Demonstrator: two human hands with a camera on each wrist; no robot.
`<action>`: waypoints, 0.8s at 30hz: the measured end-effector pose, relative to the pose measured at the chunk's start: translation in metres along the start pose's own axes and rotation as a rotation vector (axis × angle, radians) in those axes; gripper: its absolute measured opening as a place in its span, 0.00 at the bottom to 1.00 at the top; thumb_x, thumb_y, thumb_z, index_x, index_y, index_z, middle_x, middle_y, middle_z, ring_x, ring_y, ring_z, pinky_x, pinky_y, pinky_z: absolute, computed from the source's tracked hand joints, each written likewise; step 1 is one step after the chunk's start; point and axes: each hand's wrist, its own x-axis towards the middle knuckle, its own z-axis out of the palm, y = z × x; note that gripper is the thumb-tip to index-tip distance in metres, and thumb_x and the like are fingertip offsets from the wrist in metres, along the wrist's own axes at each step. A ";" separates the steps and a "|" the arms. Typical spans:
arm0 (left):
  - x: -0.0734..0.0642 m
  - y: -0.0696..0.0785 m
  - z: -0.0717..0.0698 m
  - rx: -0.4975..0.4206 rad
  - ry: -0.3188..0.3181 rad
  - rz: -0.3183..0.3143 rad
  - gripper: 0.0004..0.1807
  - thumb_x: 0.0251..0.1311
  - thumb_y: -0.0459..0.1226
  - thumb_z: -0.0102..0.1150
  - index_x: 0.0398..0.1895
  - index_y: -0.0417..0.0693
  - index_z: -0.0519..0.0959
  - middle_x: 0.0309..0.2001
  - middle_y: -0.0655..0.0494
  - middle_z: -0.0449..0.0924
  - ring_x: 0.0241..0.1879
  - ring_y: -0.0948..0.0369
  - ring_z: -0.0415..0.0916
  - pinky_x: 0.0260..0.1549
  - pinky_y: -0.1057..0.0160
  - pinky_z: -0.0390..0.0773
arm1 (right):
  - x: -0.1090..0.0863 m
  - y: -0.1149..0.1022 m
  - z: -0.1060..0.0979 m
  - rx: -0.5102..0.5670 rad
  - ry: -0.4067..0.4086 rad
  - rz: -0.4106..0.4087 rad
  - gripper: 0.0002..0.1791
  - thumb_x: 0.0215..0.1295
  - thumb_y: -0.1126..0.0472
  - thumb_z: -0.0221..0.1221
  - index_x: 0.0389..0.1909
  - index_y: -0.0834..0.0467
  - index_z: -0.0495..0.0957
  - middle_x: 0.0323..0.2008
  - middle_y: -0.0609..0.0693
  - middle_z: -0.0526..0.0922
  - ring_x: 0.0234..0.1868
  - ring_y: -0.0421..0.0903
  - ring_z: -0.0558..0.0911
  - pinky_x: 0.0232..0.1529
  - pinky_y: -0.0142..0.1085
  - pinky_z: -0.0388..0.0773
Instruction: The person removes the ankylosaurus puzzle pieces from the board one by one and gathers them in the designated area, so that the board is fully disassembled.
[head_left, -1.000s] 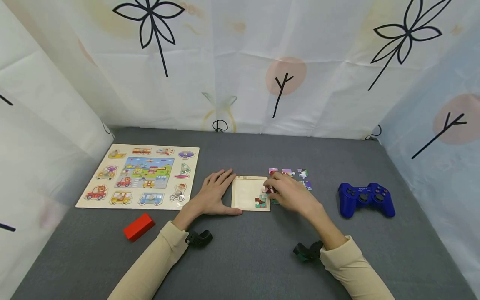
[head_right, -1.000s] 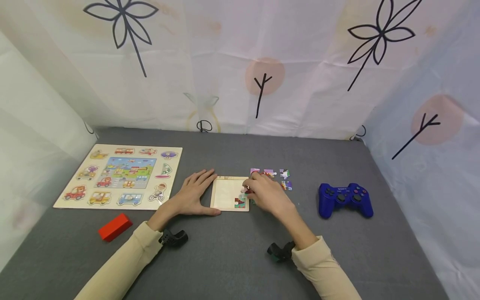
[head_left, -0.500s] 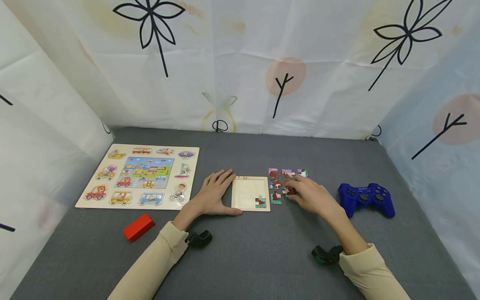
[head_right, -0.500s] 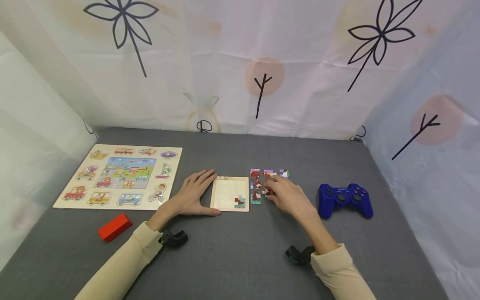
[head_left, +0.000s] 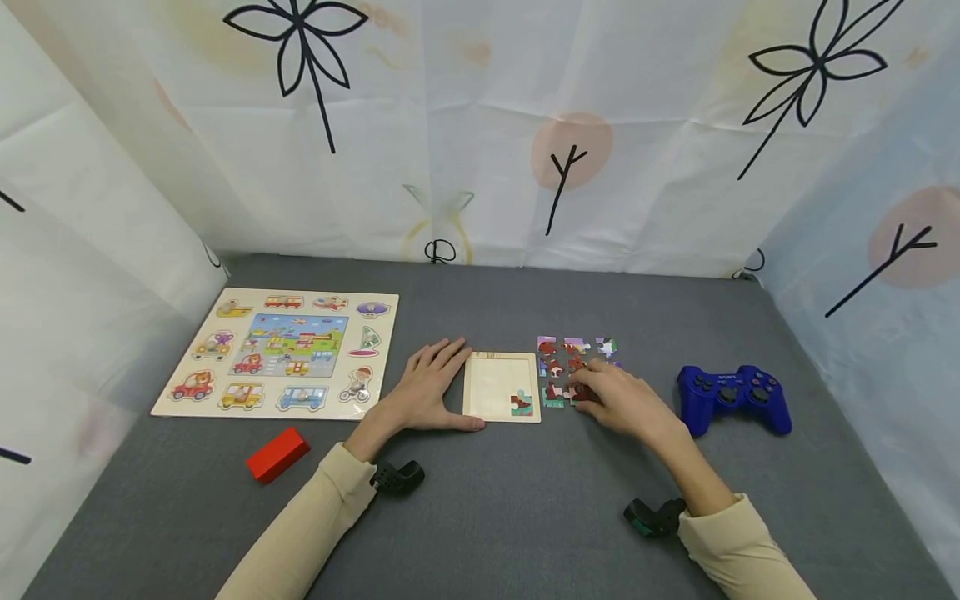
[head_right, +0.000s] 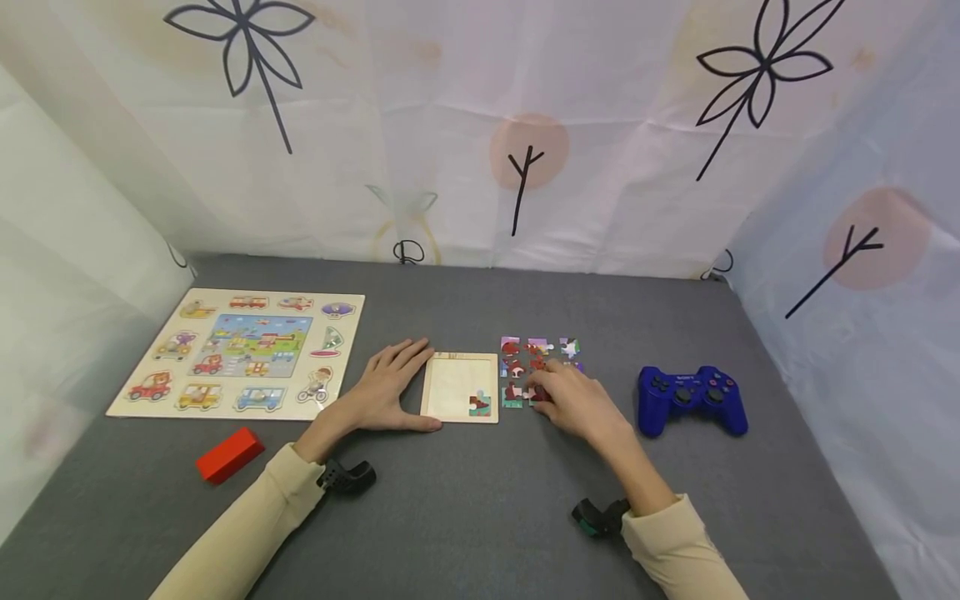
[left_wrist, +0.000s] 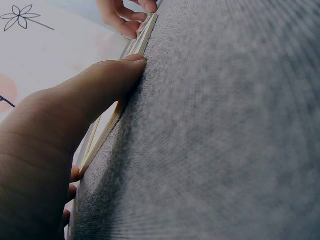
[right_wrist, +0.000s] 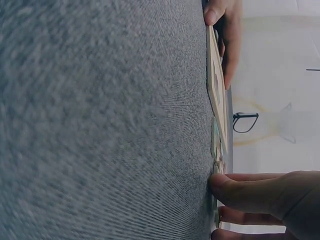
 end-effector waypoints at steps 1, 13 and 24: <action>0.000 0.000 0.000 0.000 0.000 -0.001 0.63 0.47 0.69 0.67 0.82 0.48 0.55 0.83 0.46 0.48 0.82 0.42 0.44 0.77 0.34 0.47 | 0.000 0.000 0.000 0.001 0.000 -0.002 0.15 0.65 0.62 0.68 0.53 0.54 0.85 0.44 0.51 0.83 0.37 0.44 0.79 0.35 0.43 0.79; 0.000 -0.001 0.000 0.005 0.007 0.004 0.63 0.47 0.69 0.67 0.82 0.48 0.55 0.83 0.46 0.49 0.82 0.42 0.44 0.77 0.34 0.48 | 0.001 0.001 0.000 -0.002 -0.009 -0.002 0.17 0.65 0.63 0.68 0.55 0.55 0.85 0.43 0.52 0.82 0.36 0.44 0.78 0.34 0.42 0.77; 0.000 0.000 0.000 -0.002 0.002 -0.004 0.63 0.47 0.69 0.67 0.82 0.48 0.55 0.83 0.46 0.48 0.82 0.43 0.44 0.77 0.34 0.47 | -0.001 -0.001 0.000 -0.012 -0.018 0.002 0.17 0.65 0.64 0.67 0.55 0.56 0.85 0.45 0.54 0.83 0.37 0.45 0.79 0.35 0.43 0.79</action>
